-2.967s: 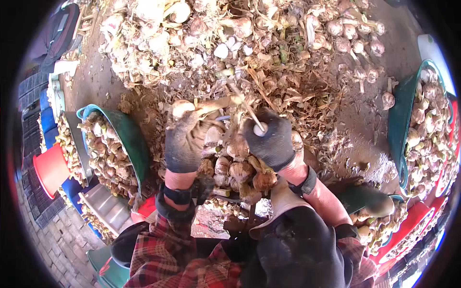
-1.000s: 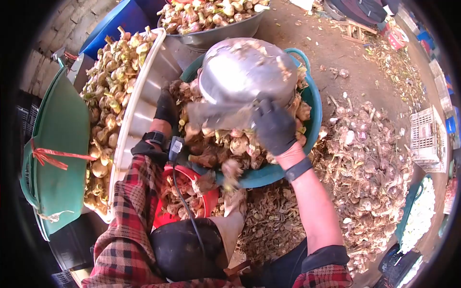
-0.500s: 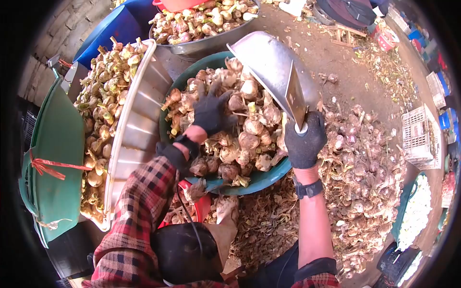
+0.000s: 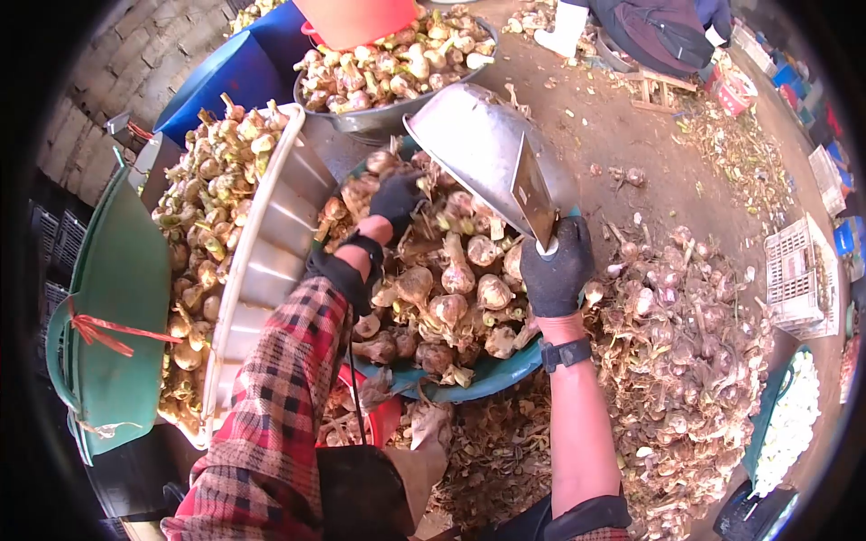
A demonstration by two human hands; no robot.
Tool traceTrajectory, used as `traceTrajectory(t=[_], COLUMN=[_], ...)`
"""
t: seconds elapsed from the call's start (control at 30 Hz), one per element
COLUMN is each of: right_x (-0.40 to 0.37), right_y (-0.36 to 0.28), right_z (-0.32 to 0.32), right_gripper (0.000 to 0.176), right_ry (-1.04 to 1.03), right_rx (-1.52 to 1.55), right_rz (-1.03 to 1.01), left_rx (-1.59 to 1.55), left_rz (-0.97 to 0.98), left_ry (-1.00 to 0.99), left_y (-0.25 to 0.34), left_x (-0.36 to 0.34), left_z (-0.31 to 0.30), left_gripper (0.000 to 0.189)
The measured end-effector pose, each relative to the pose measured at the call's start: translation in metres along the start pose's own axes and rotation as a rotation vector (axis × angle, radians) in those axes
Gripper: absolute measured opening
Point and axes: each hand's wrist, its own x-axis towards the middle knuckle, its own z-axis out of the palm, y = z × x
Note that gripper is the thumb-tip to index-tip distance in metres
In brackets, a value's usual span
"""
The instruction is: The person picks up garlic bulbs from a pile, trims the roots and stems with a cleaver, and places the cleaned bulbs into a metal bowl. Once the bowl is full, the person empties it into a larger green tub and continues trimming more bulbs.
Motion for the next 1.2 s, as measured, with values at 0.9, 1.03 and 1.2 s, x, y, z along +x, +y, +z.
traceTrajectory(t=[0.9, 1.03, 1.2], right_x=[-0.054, -0.050, -0.054], right_y=[0.006, 0.003, 0.021], right_z=[-0.147, -0.188, -0.230], right_gripper=[0.020, 0.022, 0.026], right_ry=[0.322, 0.289, 0.291], right_rx=[0.121, 0.086, 0.185], right_rz=[0.558, 0.558, 0.592], left_rx=[0.583, 0.319, 0.291], left_rz=[0.418, 0.263, 0.572], left_ry=[-0.101, -0.287, -0.056], left_y=[0.047, 0.050, 0.054], left_x=[-0.224, -0.193, -0.100], left_z=[-0.045, -0.095, -0.166], left_gripper=[0.068, 0.063, 0.062])
